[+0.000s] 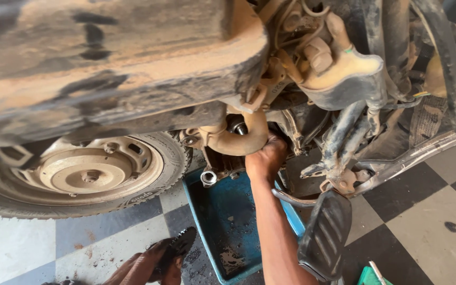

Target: Repairing and reassembling components within a scooter's engine casing.

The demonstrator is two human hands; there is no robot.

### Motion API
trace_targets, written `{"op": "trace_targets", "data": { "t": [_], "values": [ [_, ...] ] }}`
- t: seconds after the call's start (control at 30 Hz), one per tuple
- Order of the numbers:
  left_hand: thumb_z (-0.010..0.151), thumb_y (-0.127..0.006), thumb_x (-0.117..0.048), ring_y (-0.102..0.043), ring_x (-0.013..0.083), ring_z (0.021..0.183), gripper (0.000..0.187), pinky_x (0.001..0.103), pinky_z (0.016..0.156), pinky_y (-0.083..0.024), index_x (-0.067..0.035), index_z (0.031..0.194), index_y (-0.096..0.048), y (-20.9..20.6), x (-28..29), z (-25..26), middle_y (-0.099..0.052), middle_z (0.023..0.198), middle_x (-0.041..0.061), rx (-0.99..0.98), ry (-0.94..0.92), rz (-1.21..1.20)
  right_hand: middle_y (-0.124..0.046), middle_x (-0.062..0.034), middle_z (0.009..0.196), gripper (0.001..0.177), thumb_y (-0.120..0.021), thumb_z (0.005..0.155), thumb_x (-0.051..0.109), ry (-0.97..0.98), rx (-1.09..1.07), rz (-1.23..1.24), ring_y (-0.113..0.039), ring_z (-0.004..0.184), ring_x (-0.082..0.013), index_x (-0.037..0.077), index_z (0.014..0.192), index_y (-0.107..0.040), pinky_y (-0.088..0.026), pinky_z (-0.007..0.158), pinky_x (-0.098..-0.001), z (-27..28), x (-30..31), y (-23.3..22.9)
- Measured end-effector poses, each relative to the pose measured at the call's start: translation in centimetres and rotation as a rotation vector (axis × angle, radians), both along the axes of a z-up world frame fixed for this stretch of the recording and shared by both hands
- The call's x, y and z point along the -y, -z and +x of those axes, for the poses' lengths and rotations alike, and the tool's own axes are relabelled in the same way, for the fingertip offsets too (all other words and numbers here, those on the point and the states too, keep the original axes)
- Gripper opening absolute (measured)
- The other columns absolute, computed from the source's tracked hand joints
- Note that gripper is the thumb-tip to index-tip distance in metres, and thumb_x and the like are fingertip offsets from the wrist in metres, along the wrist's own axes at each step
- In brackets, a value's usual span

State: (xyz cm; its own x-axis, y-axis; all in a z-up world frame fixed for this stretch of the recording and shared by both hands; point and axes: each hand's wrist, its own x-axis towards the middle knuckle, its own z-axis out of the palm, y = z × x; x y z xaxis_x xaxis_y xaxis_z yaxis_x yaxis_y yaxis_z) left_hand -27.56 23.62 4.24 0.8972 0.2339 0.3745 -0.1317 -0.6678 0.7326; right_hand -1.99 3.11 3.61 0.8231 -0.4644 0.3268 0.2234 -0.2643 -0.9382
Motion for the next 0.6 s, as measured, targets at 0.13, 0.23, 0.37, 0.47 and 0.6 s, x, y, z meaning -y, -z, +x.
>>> {"op": "trace_targets", "data": {
  "t": [0.13, 0.23, 0.37, 0.47, 0.6],
  "values": [
    [0.078, -0.078, -0.016, -0.079, 0.0190, 0.073, 0.032, 0.035, 0.072, -0.066, -0.010, 0.109, -0.075, 0.4, -0.7, -0.6, -0.082, 0.080, 0.009, 0.008, 0.034, -0.022, -0.071, -0.0158, 0.067, 0.017, -0.074, 0.081, 0.008, -0.039, -0.078, 0.058, -0.066, 0.064, -0.0226, -0.004, 0.072, -0.066, -0.054, 0.060, -0.0394, -0.7, -0.5, -1.2],
    [0.078, -0.078, -0.015, -0.079, 0.0189, 0.073, 0.032, 0.034, 0.071, -0.066, -0.011, 0.110, -0.075, 0.7, -0.8, -0.6, -0.082, 0.080, 0.008, 0.016, 0.059, -0.039, -0.070, -0.0179, 0.065, 0.017, -0.072, 0.081, 0.008, -0.038, -0.225, 0.010, -0.072, 0.059, -0.0268, -0.004, 0.071, -0.065, -0.056, 0.055, -0.0406, -1.3, -0.6, -2.7],
    [0.075, -0.079, -0.016, -0.079, 0.0201, 0.072, 0.033, 0.035, 0.070, -0.066, -0.012, 0.107, -0.075, 0.7, -1.2, -0.5, -0.082, 0.080, 0.009, 0.053, 0.034, 0.011, -0.074, -0.0206, 0.076, 0.014, -0.069, 0.088, 0.008, 0.050, -0.056, -0.351, -0.075, 0.069, -0.0302, -0.002, 0.079, -0.068, -0.058, 0.062, -0.0416, 0.2, -0.6, 1.7],
    [0.072, -0.081, -0.017, -0.080, 0.0212, 0.072, 0.034, 0.035, 0.070, -0.066, -0.012, 0.105, -0.075, 1.5, -1.6, -0.1, -0.081, 0.080, 0.009, 0.081, 0.000, 0.069, -0.074, -0.0210, 0.077, 0.015, -0.068, 0.087, 0.011, -0.014, -0.062, -0.385, -0.076, 0.071, -0.0337, -0.002, 0.081, -0.068, -0.060, 0.064, -0.0441, 0.3, -0.6, 0.8],
    [0.069, -0.083, -0.018, -0.080, 0.0224, 0.071, 0.035, 0.035, 0.069, -0.065, -0.013, 0.103, -0.075, 3.7, -1.3, 0.4, -0.080, 0.080, 0.010, 0.104, -0.032, 0.115, -0.074, -0.0203, 0.077, 0.015, -0.068, 0.087, 0.011, -0.007, -0.047, -0.371, -0.075, 0.071, -0.0324, -0.003, 0.082, -0.069, -0.059, 0.064, -0.0436, 0.2, -0.5, 1.2]
  ]
}}
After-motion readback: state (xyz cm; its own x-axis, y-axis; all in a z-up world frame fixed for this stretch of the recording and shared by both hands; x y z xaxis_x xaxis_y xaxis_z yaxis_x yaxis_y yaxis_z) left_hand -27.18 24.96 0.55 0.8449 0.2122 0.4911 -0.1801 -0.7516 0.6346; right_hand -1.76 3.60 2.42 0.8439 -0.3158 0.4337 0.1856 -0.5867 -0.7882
